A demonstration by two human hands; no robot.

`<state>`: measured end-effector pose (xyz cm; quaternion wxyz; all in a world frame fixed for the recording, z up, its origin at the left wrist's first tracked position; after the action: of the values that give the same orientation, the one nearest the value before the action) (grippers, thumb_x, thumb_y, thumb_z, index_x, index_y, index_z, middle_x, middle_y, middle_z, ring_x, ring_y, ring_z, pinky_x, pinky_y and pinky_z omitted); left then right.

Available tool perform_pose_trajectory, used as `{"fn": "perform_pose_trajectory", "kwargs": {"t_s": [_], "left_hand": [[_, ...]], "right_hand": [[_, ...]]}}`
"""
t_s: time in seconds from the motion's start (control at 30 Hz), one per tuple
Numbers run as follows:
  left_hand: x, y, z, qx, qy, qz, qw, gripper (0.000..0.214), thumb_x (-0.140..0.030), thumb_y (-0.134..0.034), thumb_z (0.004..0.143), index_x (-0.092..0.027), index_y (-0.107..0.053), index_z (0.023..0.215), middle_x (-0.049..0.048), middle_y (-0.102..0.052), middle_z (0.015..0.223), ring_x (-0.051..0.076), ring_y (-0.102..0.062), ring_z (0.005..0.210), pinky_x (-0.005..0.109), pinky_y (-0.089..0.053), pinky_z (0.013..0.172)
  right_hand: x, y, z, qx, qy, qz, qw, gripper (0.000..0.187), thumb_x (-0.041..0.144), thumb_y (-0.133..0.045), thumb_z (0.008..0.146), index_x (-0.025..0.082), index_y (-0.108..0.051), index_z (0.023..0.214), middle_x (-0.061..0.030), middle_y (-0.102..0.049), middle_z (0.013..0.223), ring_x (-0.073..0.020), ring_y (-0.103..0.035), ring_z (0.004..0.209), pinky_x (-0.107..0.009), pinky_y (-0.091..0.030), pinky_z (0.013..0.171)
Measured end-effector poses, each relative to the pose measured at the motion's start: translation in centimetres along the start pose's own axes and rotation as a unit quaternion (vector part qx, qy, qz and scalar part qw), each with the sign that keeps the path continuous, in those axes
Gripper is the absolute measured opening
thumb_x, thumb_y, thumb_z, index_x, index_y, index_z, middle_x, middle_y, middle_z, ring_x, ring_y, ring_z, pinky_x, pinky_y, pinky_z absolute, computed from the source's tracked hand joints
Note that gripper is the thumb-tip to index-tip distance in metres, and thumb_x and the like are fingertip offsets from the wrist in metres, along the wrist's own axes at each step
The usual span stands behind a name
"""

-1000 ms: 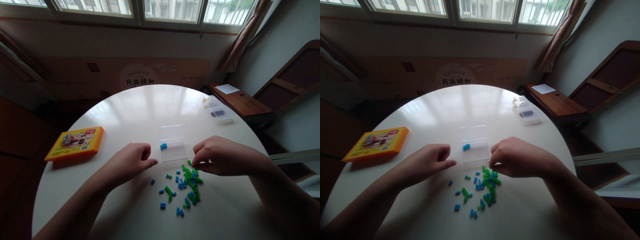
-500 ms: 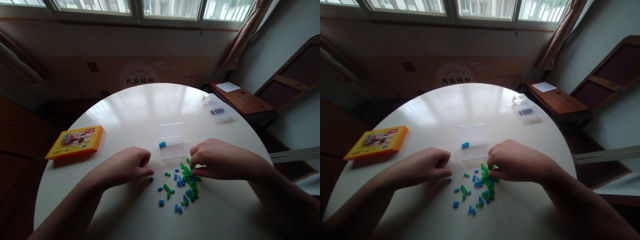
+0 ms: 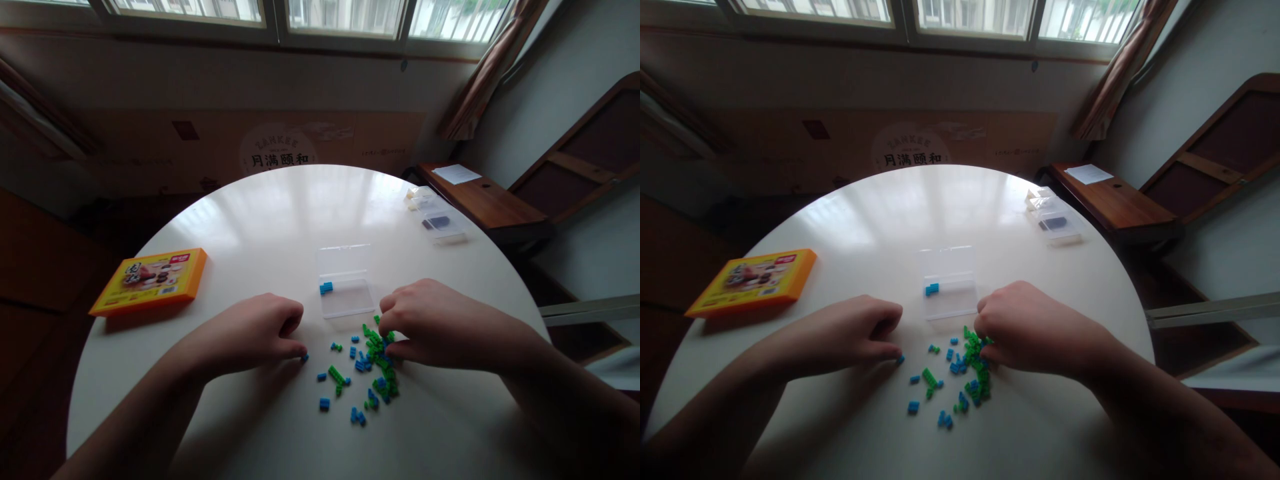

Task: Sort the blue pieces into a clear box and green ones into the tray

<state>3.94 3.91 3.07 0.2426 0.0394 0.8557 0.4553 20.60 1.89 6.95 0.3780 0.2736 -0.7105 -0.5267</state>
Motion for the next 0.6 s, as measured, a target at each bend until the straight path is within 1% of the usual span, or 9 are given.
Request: {"fn": "perform_pose_trajectory", "kwargs": {"t_s": [0.13, 0.33, 0.5, 0.6], "left_hand": [[0.0, 0.1, 0.0, -0.007, -0.003, -0.008, 1.0, 0.029, -0.049, -0.064, 0.072, -0.023, -0.054, 0.066, -0.0014, -0.059, 0.067, 0.015, -0.049, 0.058, 0.027, -0.029, 0.049], [0.1, 0.0, 0.0, -0.005, 0.002, -0.004, 1.0, 0.028, -0.048, -0.063, 0.073, -0.023, -0.053, 0.066, -0.0016, -0.059, 0.067, 0.016, -0.05, 0.059, 0.028, -0.029, 0.05], [0.0, -0.2, 0.0, -0.002, -0.006, 0.012, 1.0, 0.027, -0.048, -0.063, 0.073, -0.023, -0.054, 0.068, -0.0016, -0.06, 0.069, 0.016, -0.049, 0.059, 0.028, -0.029, 0.05], [-0.2, -0.2, 0.1, -0.006, -0.011, 0.018, 1.0, 0.026, -0.048, -0.063, 0.073, -0.023, -0.056, 0.068, -0.0013, -0.061, 0.07, 0.016, -0.049, 0.06, 0.027, -0.029, 0.05]], "right_hand": [[0.2, -0.1, 0.1, -0.004, 0.004, 0.001, 1.0, 0.015, 0.03, -0.063, 0.083, 0.023, -0.07, 0.071, 0.0003, -0.067, 0.073, -0.0138, -0.057, 0.064, -0.029, -0.029, 0.057], [0.4, -0.1, 0.1, 0.002, 0.006, -0.002, 1.0, 0.013, 0.024, -0.061, 0.081, 0.022, -0.068, 0.07, 0.0, -0.068, 0.074, -0.0136, -0.058, 0.065, -0.029, -0.03, 0.058], [0.2, 0.5, -0.2, 0.001, 0.019, 0.031, 0.999, 0.01, 0.024, -0.062, 0.082, 0.025, -0.071, 0.08, 0.0017, -0.068, 0.076, -0.0136, -0.06, 0.07, -0.027, -0.033, 0.062], [0.0, 0.9, -0.3, -0.008, 0.031, 0.062, 0.998, 0.011, 0.024, -0.064, 0.082, 0.026, -0.073, 0.088, 0.002, -0.068, 0.078, -0.0127, -0.06, 0.071, -0.026, -0.035, 0.063]]}}
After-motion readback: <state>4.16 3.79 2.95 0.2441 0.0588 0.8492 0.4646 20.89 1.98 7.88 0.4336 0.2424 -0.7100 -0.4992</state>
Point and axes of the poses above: each hand's wrist, its own z-axis towards the middle knuckle, its own y-axis out of the back of the hand, x = y × z, the point moved 9 cm from there along z, towards the middle knuckle
